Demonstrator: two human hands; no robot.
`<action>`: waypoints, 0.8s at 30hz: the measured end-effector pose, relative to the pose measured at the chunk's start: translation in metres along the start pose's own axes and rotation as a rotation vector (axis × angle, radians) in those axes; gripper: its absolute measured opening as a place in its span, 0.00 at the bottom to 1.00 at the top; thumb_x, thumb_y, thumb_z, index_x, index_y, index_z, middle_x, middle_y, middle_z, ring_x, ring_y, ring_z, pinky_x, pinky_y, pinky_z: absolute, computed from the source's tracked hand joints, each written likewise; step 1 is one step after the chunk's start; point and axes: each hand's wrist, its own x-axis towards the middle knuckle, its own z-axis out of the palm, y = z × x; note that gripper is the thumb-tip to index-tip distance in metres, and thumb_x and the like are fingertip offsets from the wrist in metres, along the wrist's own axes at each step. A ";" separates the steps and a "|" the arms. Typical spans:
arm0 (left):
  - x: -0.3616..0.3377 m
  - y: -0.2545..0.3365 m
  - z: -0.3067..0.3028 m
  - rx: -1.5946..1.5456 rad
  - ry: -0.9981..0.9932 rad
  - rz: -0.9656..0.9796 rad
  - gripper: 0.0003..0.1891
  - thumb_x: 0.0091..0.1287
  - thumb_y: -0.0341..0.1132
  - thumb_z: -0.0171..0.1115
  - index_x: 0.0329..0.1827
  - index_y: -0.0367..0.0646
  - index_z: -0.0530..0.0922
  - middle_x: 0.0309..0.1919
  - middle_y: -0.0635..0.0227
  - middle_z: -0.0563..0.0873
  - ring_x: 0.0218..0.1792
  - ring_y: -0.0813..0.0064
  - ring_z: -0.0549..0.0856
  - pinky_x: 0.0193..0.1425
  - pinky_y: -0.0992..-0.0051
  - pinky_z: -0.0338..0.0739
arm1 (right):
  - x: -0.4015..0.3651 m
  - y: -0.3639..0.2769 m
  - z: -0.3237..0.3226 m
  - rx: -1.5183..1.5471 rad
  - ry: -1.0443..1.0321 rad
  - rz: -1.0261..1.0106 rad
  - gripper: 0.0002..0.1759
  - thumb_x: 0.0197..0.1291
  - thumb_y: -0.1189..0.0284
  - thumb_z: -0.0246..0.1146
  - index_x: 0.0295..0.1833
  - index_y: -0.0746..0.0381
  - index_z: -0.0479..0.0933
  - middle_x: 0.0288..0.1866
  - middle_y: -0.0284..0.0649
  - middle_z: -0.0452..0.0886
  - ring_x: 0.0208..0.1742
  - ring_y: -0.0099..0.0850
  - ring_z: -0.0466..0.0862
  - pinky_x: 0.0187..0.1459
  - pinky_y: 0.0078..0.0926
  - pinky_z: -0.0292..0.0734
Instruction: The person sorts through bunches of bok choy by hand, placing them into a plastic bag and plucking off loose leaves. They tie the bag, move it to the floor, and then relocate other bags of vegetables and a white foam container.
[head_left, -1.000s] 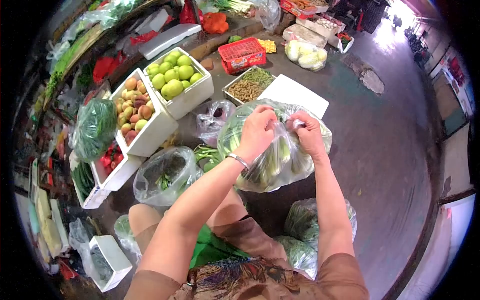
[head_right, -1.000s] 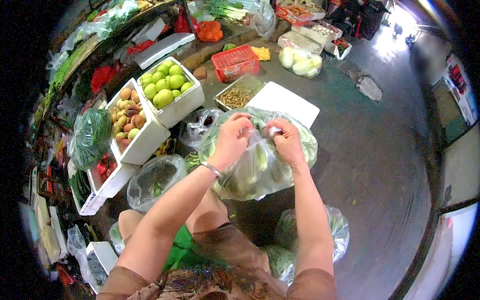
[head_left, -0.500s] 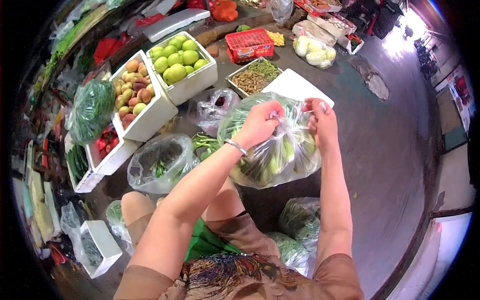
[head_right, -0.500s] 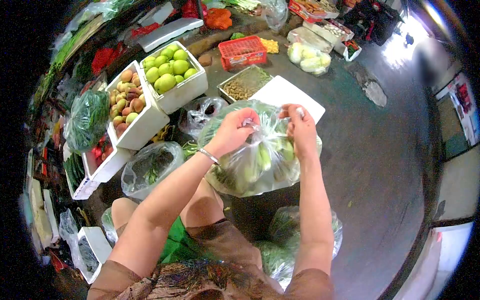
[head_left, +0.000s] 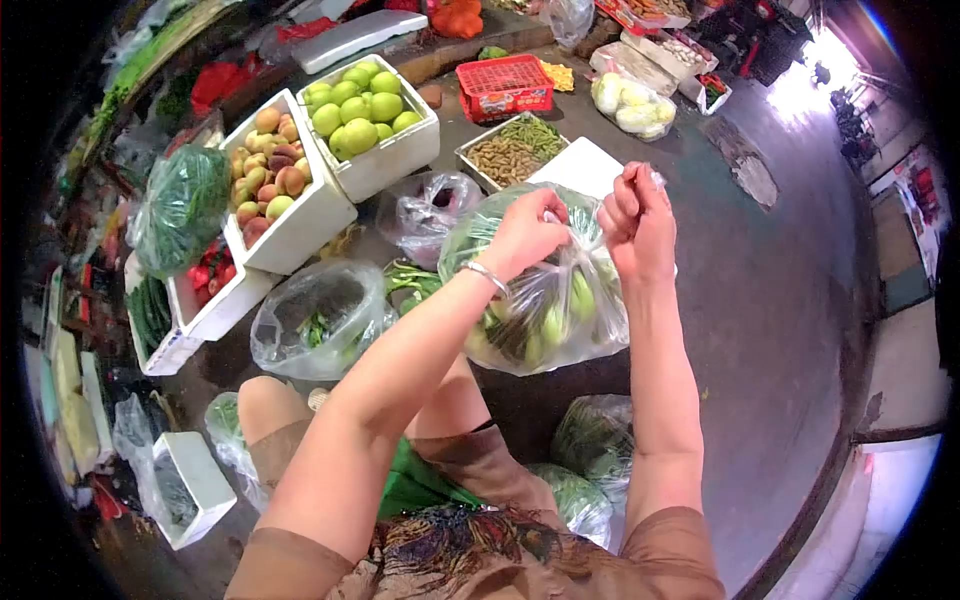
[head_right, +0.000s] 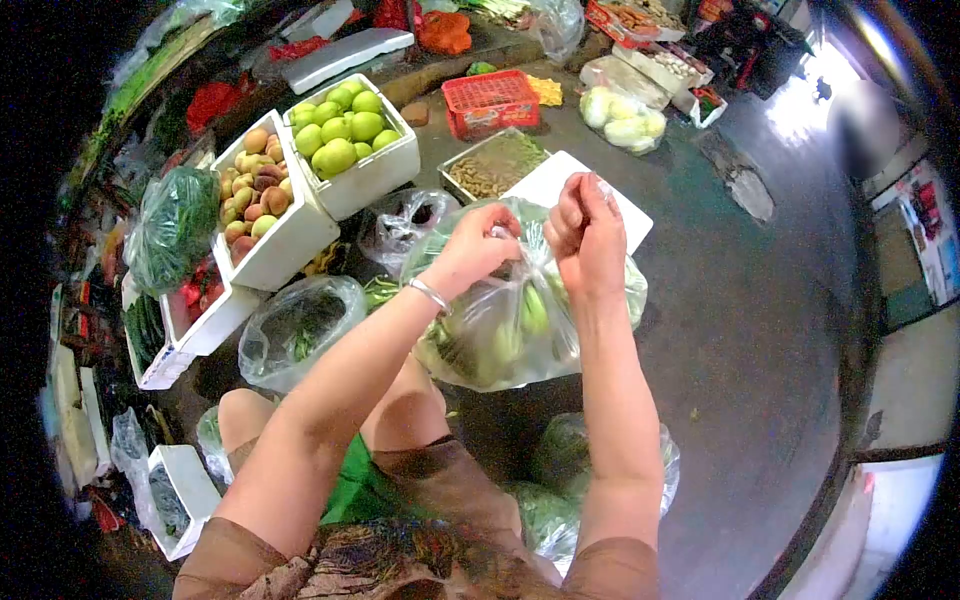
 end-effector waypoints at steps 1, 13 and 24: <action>0.005 -0.002 0.000 -0.008 -0.002 0.000 0.12 0.47 0.30 0.66 0.35 0.38 0.79 0.30 0.62 0.84 0.34 0.70 0.83 0.42 0.72 0.77 | -0.009 0.003 0.003 0.025 0.014 0.024 0.12 0.72 0.64 0.53 0.38 0.59 0.73 0.18 0.25 0.62 0.16 0.16 0.58 0.17 0.18 0.49; 0.005 0.013 -0.021 -0.359 -0.275 -0.316 0.17 0.60 0.25 0.57 0.54 0.36 0.73 0.24 0.70 0.76 0.18 0.81 0.73 0.19 0.78 0.63 | 0.000 0.051 -0.017 0.207 0.109 0.180 0.11 0.73 0.66 0.51 0.38 0.60 0.69 0.19 0.28 0.62 0.15 0.18 0.54 0.17 0.18 0.46; -0.074 0.044 -0.065 0.963 0.012 0.353 0.11 0.67 0.36 0.59 0.29 0.36 0.78 0.27 0.64 0.83 0.29 0.68 0.82 0.37 0.66 0.76 | 0.003 0.056 -0.025 0.310 0.064 0.236 0.13 0.73 0.62 0.52 0.45 0.62 0.69 0.29 0.36 0.70 0.23 0.23 0.67 0.23 0.20 0.66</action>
